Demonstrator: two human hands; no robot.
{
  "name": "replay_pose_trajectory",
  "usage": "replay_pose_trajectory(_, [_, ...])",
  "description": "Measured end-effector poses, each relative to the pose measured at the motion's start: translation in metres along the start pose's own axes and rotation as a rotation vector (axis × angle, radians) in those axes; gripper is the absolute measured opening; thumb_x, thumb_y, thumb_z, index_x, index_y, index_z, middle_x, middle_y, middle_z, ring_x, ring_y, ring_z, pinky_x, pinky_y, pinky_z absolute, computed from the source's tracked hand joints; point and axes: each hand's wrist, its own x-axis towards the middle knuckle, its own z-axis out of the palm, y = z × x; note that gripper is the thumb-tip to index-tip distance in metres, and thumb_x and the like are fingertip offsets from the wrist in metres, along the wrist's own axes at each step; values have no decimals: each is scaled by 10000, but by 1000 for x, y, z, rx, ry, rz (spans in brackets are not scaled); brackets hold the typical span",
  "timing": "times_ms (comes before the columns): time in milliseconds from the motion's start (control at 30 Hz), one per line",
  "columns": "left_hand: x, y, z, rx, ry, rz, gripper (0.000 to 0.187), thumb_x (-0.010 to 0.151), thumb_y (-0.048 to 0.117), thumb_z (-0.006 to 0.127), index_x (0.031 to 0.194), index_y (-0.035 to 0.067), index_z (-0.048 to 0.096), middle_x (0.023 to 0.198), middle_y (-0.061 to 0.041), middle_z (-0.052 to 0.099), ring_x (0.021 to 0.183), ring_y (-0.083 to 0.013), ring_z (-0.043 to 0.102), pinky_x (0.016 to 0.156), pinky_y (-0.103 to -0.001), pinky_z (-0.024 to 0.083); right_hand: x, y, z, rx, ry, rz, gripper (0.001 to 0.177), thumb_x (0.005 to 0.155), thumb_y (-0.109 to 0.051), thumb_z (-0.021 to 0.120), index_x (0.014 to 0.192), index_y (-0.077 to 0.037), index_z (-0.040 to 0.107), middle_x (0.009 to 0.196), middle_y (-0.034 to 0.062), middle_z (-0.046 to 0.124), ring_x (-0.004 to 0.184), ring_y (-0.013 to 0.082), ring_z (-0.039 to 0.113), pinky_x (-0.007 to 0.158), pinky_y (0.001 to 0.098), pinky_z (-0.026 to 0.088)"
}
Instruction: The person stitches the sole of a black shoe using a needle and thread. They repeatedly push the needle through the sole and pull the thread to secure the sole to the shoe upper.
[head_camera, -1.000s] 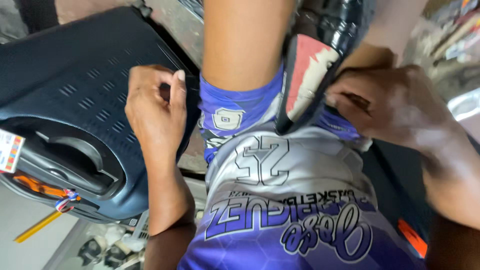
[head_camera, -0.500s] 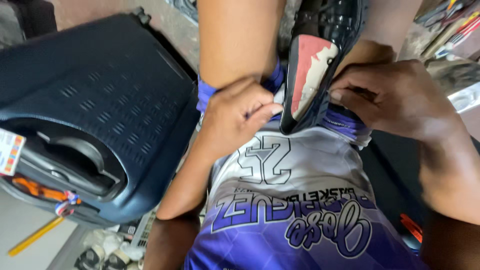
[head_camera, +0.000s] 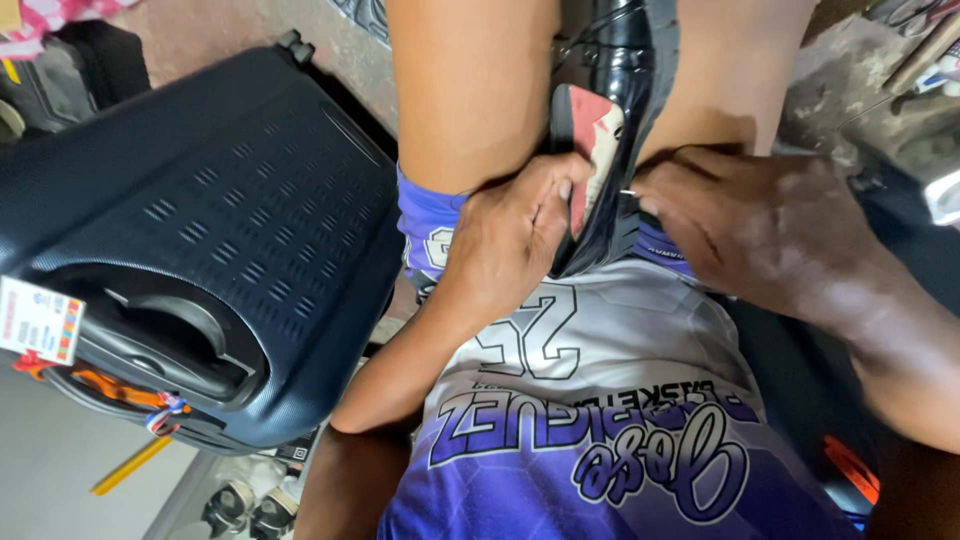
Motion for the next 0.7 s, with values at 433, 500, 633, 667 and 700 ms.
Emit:
replay_pose_trajectory(433, [9,9,0,-37,-79,-183,135,955,43,702,1068,65,633,737,-101,659,602,-223,652,587,-340,514,8,-12,-2,-113,6,-5,26,907,-67,646,931,-71,653,783,73,666,538,225,648,449,332,504])
replay_pose_trajectory(500, [9,12,-2,-14,-79,-169,118,940,38,705,1039,62,647,763,-111,686,629,-235,686,604,-347,528,9,-18,-3,-84,22,34,68,877,-10,619,943,-24,631,835,118,672,604,248,667,491,338,525])
replay_pose_trajectory(633, [13,11,-2,-11,-93,-177,91,924,42,714,1000,60,668,755,-128,686,628,-269,689,597,-366,523,12,-26,1,-170,-38,53,45,905,-59,644,887,-26,619,802,114,636,675,219,672,539,326,541])
replay_pose_trajectory(667, [15,10,-2,-16,-86,-171,91,921,47,716,998,60,668,756,-130,685,628,-274,689,595,-369,523,12,-26,2,-152,-58,69,132,940,-130,674,861,-43,612,786,102,624,688,221,672,547,337,540])
replay_pose_trajectory(700, [15,8,-2,-6,-80,-150,88,925,52,718,996,65,668,751,-134,679,637,-281,692,597,-375,522,11,-25,2,-137,-84,80,220,975,-200,703,835,-61,605,770,91,611,702,222,672,555,347,538])
